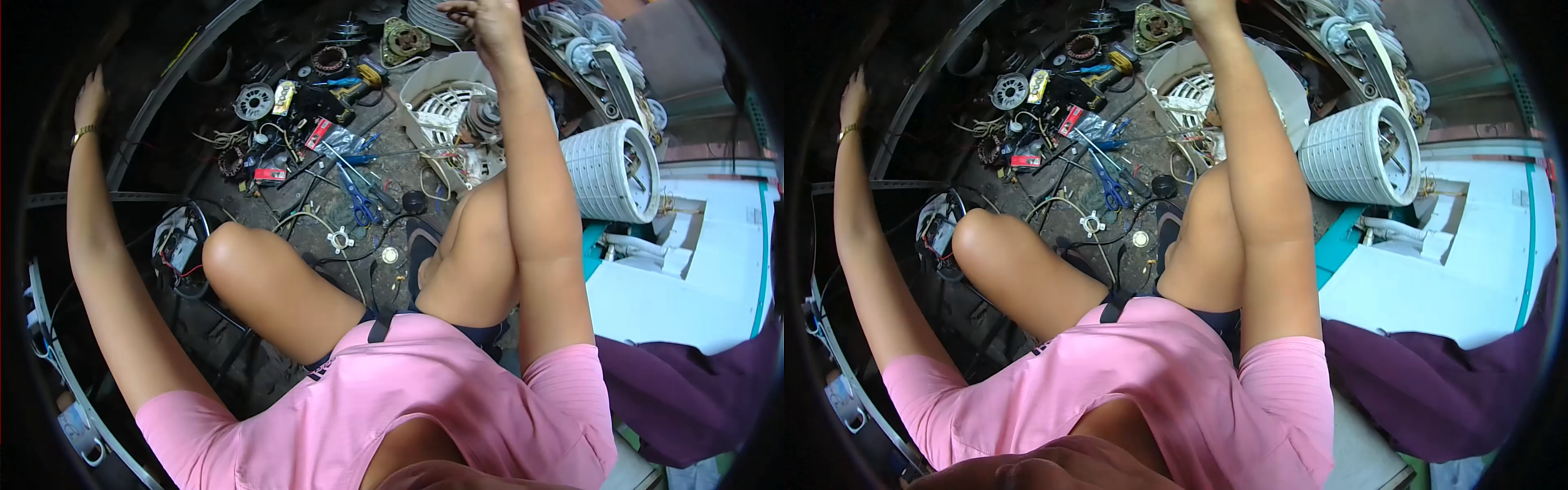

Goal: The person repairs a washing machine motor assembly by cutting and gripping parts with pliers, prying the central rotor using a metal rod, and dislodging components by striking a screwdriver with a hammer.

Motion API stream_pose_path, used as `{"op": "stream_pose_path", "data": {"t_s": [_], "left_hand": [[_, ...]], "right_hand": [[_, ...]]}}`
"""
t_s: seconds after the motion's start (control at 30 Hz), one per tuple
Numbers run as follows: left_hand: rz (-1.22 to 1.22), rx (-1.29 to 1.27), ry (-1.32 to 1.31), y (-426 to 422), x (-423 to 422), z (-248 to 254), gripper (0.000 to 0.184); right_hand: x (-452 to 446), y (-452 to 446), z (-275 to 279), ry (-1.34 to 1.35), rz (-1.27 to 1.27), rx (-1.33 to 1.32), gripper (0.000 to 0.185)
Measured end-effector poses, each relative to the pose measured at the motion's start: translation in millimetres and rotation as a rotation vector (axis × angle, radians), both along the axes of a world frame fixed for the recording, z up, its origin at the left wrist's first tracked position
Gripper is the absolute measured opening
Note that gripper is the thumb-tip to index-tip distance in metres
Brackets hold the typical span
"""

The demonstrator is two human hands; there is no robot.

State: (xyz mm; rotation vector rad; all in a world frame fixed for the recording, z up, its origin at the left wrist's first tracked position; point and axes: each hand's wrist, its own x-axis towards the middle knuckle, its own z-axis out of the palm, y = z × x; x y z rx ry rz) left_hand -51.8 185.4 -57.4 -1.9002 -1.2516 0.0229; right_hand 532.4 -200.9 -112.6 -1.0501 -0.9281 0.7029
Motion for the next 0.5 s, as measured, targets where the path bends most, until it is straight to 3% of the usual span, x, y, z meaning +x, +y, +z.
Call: {"op": "stream_pose_path", "data": {"t_s": [0.1,0.27,0.43,0.5], "left_hand": [[0.078,0.100,-0.071,-69.6,55.4,-3.3,0.061],[-0.274,-0.103,-0.327,-125.5,136.2,-47.4,0.057],[-0.554,-0.277,-0.298,-204.3,234.5,-92.9,0.051],[-0.453,-0.520,-0.359,-300.5,277.5,-59.3,0.053]], "right_hand": [[25.4,-38.5,19.7,0.077,-0.037,-0.017,0.031],[42.5,-99.2,43.1,0.078,-0.024,0.069,0.026],[39.5,-158.7,54.8,-0.230,-0.136,-0.027,0.023],[45.8,-181.6,61.7,-0.388,-0.129,-0.012,0.022]]}}
